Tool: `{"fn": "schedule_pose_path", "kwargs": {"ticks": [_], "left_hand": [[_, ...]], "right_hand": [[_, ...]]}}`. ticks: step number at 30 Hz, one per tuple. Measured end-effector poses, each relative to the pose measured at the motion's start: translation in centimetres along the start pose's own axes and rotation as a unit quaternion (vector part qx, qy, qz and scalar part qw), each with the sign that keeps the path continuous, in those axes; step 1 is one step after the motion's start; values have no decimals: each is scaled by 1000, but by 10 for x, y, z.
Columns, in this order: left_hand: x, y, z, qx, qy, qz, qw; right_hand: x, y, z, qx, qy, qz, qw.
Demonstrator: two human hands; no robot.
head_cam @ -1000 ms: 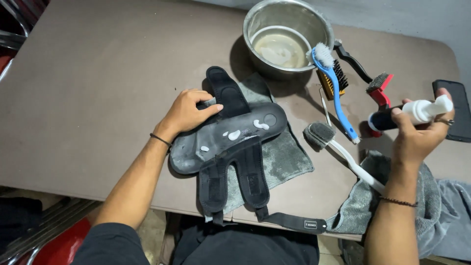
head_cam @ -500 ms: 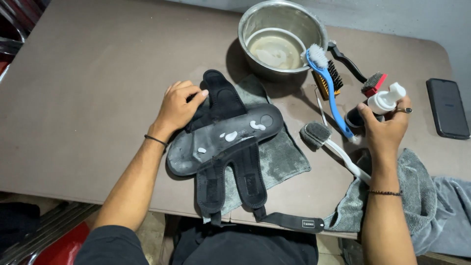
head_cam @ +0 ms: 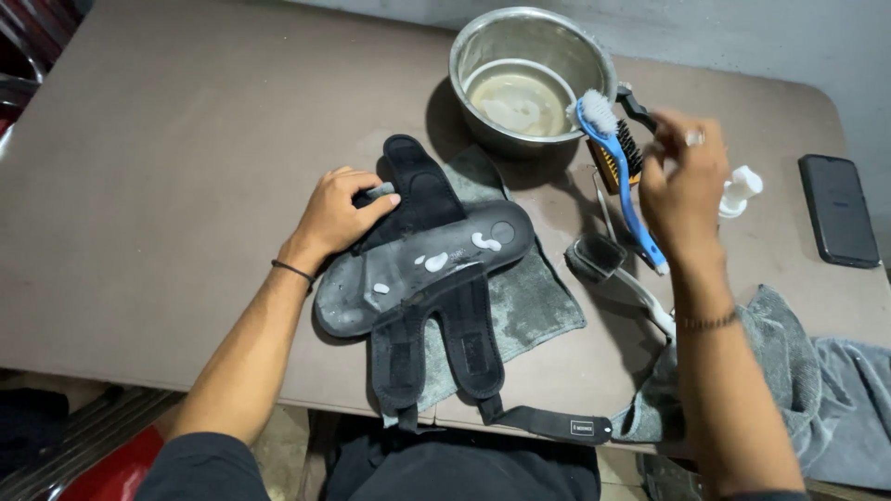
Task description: Cleaning a black sandal by applying foam cleaner and scrubbing with different brushes and a sponge on a workbench.
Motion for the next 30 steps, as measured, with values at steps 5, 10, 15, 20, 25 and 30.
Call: {"fn": "schedule_pose_path", "kwargs": {"ticks": [5,10,15,20,25,30], "left_hand": [[-6,11,1,-43,-15,13,999],[-4,11,1,-73,-39,76,994],[2,12,-1,-109,-85,103,985],[-7,42,-5,-121,-128,121,977],[-3,39,-7,-136,-125,148,972],[-4,41,-9,-127,-112,171,971]], "right_hand": [[34,41,-48,196,-148,27,969],[76,85,-31,223,-274,153,923],[82,115,-43,212,-168,138,953],[-2,13,-37,189,-24,7,982],[-45,-55,-15,-106,107,-163,975],[-6,-74,-19,-71,-25,-446,892]]}}
Point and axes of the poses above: each hand's wrist, its own z-axis away from the middle knuckle, its own x-axis out of the palm, y = z × x, the point moved 7 cm from there along -z, towards the middle knuckle, and after that the axes turned 5 degrees about -y, right-handed, at the moved point
